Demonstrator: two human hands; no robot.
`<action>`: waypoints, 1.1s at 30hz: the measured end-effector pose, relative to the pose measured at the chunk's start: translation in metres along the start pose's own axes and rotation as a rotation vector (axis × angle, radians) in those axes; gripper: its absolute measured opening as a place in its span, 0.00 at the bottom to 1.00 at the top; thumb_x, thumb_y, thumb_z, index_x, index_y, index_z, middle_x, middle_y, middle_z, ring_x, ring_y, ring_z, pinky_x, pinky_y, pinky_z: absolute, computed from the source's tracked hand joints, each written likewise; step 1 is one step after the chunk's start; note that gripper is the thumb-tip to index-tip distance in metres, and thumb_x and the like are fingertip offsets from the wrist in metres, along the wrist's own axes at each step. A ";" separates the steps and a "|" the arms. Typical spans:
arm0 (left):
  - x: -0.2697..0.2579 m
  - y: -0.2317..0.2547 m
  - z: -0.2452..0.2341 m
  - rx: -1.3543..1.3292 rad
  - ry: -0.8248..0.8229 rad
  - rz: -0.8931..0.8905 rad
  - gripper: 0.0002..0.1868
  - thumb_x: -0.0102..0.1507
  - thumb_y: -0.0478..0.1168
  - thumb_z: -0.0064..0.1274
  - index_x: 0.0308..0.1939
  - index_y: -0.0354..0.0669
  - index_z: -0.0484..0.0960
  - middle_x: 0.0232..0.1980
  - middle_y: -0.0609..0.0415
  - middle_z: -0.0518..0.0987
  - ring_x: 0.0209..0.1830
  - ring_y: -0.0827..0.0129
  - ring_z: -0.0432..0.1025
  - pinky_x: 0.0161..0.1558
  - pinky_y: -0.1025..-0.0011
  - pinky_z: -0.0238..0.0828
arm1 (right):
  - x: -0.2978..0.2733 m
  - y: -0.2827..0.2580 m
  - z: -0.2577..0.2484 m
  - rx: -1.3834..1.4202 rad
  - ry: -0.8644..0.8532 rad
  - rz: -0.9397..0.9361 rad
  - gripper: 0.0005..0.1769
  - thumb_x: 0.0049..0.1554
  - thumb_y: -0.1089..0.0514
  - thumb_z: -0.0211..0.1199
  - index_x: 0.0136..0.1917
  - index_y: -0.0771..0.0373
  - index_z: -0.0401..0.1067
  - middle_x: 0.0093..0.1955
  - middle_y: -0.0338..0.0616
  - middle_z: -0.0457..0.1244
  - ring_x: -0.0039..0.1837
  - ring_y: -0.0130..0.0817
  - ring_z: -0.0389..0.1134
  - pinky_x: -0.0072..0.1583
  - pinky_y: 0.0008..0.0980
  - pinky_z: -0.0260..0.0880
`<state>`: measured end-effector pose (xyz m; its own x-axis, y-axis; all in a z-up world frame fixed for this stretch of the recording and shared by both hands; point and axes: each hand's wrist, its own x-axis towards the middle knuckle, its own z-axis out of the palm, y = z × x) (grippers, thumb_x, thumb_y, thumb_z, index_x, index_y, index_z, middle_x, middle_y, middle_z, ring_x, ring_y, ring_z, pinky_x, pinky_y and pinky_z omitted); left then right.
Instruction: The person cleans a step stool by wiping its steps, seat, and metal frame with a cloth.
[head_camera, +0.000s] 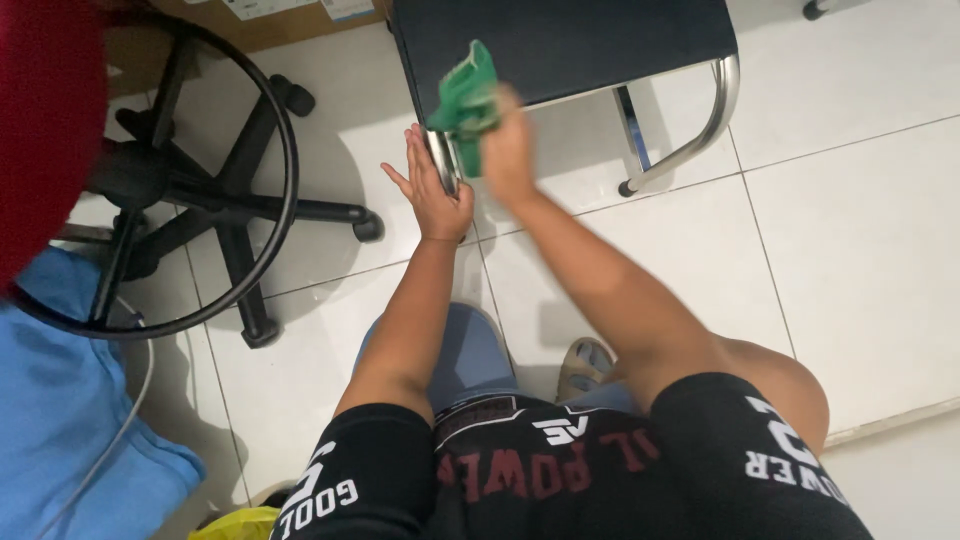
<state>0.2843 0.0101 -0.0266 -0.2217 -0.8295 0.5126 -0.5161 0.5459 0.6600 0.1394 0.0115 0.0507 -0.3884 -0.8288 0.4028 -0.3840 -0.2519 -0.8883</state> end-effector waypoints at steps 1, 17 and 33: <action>0.002 0.000 -0.001 0.006 -0.018 -0.016 0.55 0.57 0.39 0.52 0.82 0.34 0.37 0.84 0.39 0.50 0.87 0.51 0.44 0.77 0.36 0.07 | 0.013 0.014 -0.023 -0.024 0.159 0.039 0.24 0.56 0.71 0.49 0.66 0.64 0.67 0.61 0.50 0.64 0.67 0.46 0.64 0.72 0.48 0.59; 0.000 -0.001 0.003 -0.037 0.006 -0.013 0.54 0.53 0.35 0.48 0.82 0.36 0.40 0.85 0.44 0.52 0.88 0.52 0.44 0.81 0.39 0.11 | 0.009 0.015 0.002 -0.669 0.039 -0.251 0.16 0.54 0.67 0.57 0.56 0.60 0.71 0.75 0.43 0.59 0.82 0.49 0.50 0.81 0.57 0.40; 0.000 -0.013 -0.002 -0.001 0.002 0.025 0.55 0.57 0.39 0.54 0.82 0.35 0.39 0.84 0.37 0.50 0.87 0.47 0.43 0.76 0.31 0.09 | 0.007 0.017 -0.047 -0.676 -0.396 -0.592 0.18 0.49 0.63 0.65 0.53 0.57 0.68 0.79 0.47 0.55 0.84 0.49 0.48 0.80 0.58 0.47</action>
<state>0.2928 0.0035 -0.0343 -0.2326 -0.8154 0.5301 -0.5096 0.5664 0.6477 0.0907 0.0251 0.0489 0.2832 -0.7993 0.5300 -0.8727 -0.4439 -0.2032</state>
